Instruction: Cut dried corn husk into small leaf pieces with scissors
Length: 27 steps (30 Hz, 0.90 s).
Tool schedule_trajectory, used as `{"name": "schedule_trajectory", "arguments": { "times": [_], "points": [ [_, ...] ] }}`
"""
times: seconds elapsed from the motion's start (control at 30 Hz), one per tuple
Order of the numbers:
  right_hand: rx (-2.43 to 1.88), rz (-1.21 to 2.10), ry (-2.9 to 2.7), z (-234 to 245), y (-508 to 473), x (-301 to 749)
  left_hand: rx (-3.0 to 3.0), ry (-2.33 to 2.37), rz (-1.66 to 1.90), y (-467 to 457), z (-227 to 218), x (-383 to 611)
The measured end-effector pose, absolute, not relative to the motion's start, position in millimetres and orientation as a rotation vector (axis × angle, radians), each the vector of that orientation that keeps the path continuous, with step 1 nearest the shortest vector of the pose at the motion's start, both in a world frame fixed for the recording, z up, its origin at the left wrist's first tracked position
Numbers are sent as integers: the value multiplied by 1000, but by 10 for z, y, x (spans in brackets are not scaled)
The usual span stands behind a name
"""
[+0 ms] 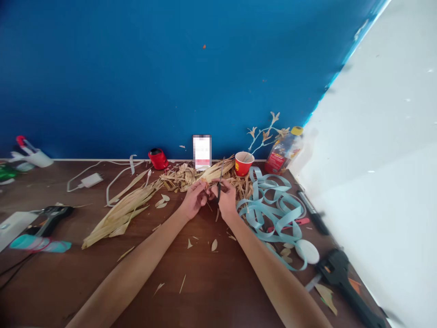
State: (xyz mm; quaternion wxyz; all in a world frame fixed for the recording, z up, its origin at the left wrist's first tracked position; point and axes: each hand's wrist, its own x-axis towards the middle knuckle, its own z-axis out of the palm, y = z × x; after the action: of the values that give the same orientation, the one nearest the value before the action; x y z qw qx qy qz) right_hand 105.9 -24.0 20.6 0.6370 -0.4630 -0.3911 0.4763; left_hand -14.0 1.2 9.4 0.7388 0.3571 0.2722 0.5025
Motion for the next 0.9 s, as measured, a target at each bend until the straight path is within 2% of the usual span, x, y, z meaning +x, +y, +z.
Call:
{"name": "schedule_trajectory", "arguments": {
  "times": [0.17,0.47,0.9],
  "points": [
    [-1109,881,-936,132,-210,1086,778,684,1190,34,67,-118],
    [-1506,498,-1458,37,-285,1088,780,717,1303,20,46,-107],
    [-1702,381,-1662,95,-355,1058,890,836,1338,-8,-34,-79]
  ]
}}
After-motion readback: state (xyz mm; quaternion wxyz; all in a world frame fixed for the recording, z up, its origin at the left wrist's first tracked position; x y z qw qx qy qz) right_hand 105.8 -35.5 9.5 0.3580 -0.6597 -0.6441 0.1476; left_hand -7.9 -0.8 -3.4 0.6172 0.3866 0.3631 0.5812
